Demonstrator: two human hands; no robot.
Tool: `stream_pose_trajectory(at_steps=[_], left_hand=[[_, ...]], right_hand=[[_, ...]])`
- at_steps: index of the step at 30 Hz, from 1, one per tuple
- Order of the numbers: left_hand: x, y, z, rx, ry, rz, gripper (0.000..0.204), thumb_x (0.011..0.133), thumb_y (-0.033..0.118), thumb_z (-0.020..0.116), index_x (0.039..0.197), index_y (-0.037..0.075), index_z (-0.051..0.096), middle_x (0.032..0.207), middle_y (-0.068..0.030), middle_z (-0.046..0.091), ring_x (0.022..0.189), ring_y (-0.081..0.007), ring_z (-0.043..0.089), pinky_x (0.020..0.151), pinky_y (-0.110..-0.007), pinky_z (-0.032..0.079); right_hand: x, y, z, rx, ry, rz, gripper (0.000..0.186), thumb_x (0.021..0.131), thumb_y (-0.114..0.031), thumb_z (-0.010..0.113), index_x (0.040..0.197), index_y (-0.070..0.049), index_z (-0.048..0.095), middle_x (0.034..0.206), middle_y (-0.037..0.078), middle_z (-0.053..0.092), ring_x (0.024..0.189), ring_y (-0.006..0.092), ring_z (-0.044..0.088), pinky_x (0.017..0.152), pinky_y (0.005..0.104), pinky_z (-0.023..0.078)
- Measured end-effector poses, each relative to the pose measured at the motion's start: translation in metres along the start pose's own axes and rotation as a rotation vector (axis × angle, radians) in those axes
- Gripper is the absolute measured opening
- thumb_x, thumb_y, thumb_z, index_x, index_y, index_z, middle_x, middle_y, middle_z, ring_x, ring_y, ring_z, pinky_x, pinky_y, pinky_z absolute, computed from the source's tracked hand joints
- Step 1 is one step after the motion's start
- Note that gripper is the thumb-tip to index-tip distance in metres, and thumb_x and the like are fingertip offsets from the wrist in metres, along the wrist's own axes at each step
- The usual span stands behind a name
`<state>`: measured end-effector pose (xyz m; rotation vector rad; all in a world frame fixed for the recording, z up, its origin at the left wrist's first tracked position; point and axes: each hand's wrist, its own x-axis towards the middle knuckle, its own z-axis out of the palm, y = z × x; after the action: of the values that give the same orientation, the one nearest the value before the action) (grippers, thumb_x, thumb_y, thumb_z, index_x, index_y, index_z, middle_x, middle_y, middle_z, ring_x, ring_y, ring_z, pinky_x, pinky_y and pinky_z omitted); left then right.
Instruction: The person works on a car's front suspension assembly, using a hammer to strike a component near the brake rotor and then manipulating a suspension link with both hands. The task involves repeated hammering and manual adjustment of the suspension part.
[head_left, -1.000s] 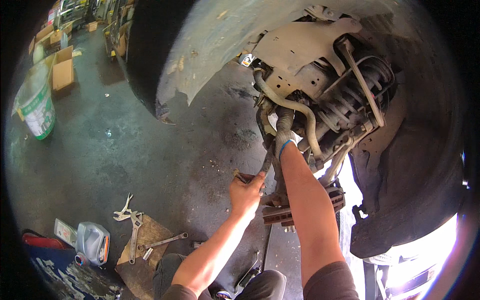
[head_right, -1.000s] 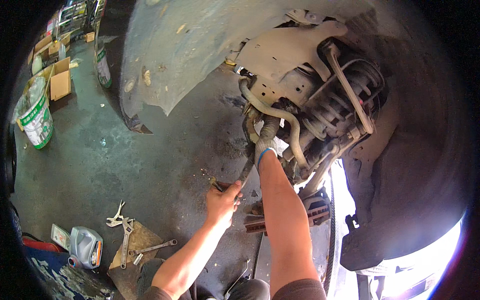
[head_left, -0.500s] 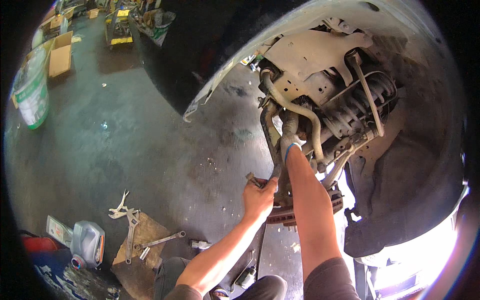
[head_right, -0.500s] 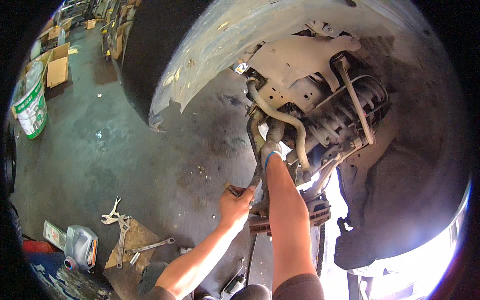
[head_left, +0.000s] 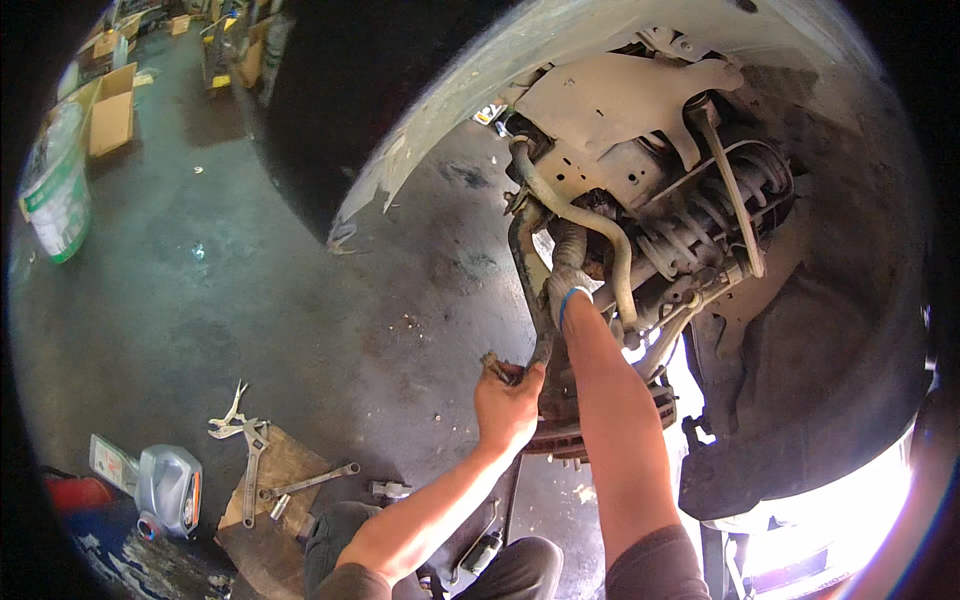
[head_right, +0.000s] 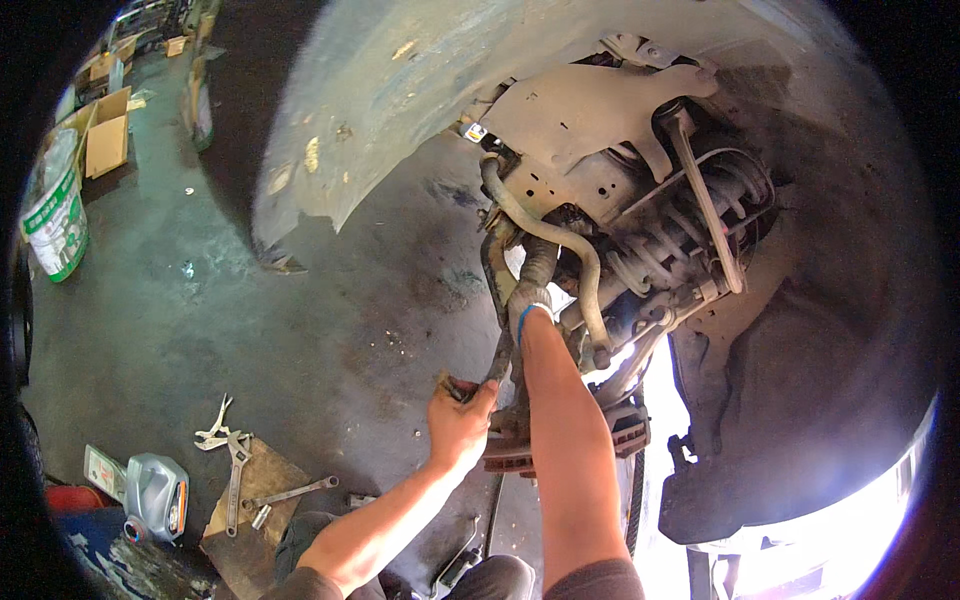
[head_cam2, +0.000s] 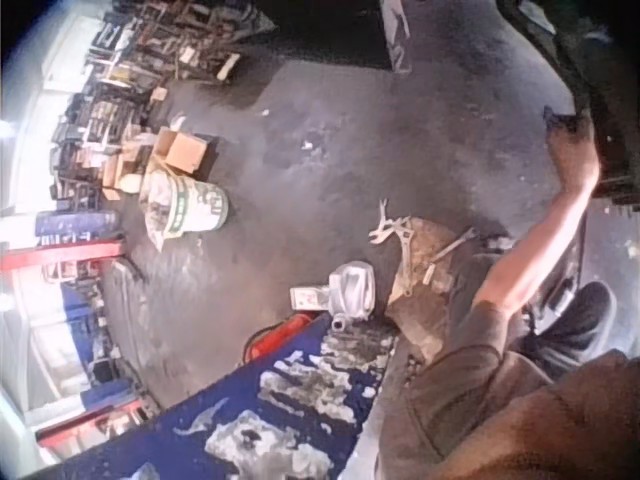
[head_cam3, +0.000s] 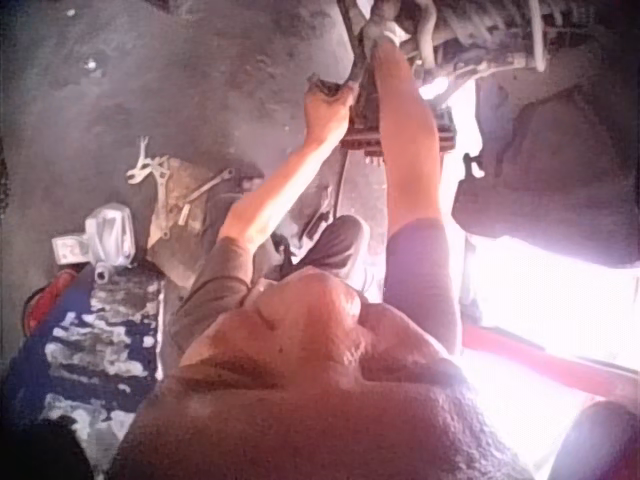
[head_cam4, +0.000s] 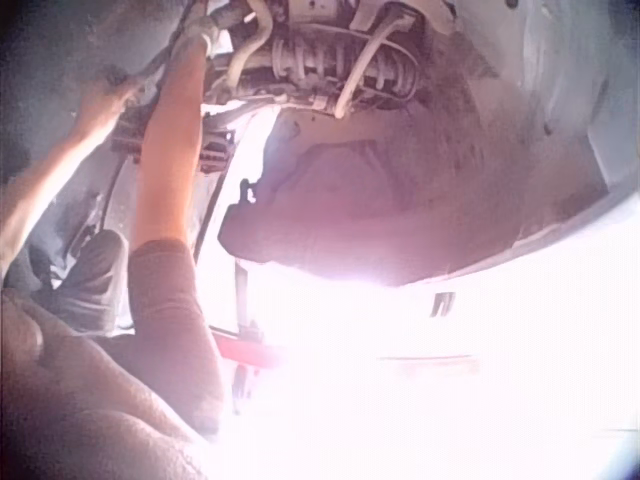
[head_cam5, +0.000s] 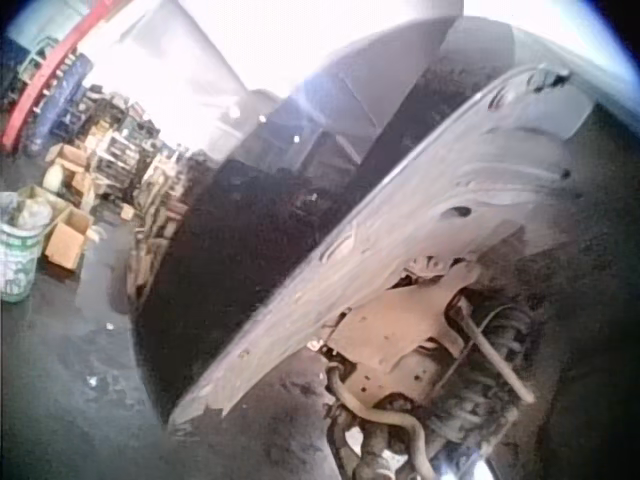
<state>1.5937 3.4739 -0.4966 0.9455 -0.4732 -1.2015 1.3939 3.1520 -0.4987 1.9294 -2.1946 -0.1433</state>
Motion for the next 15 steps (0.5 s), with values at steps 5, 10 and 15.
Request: stream_pose_trajectory(at_steps=[5, 10, 15], left_hand=[[0.002, -0.004, 0.000, -0.064, -0.037, 0.014, 0.037, 0.088, 0.024, 0.080, 0.073, 0.000, 0.056, 0.062, -0.0071, 0.059, 0.062, -0.0167, 0.055, 0.059, -0.038, 0.046], [0.002, 0.000, -0.004, 0.013, -0.010, -0.019, 0.037, 0.088, 0.024, 0.081, 0.074, 0.000, 0.056, 0.065, -0.0076, 0.061, 0.063, -0.0158, 0.056, 0.059, -0.037, 0.046], [0.000, 0.021, -0.011, 0.026, -0.058, -0.009, 0.037, 0.088, 0.024, 0.081, 0.075, -0.002, 0.058, 0.065, -0.0109, 0.063, 0.063, -0.0180, 0.057, 0.061, -0.038, 0.047]], right_hand=[[0.010, 0.003, 0.008, 0.007, -0.002, -0.006, 0.043, 0.106, -0.033, 0.041, 0.128, -0.006, 0.067, 0.127, 0.023, 0.068, 0.119, 0.0376, 0.064, 0.094, 0.0456, 0.054], [0.026, 0.017, 0.030, 0.089, 0.055, 0.002, 0.044, 0.107, -0.034, 0.039, 0.127, -0.006, 0.067, 0.129, 0.023, 0.067, 0.121, 0.0374, 0.064, 0.095, 0.0458, 0.053], [0.014, 0.000, 0.008, -0.031, 0.006, -0.017, 0.040, 0.103, -0.031, 0.045, 0.124, -0.006, 0.069, 0.130, 0.022, 0.067, 0.122, 0.0349, 0.064, 0.097, 0.0447, 0.053]])
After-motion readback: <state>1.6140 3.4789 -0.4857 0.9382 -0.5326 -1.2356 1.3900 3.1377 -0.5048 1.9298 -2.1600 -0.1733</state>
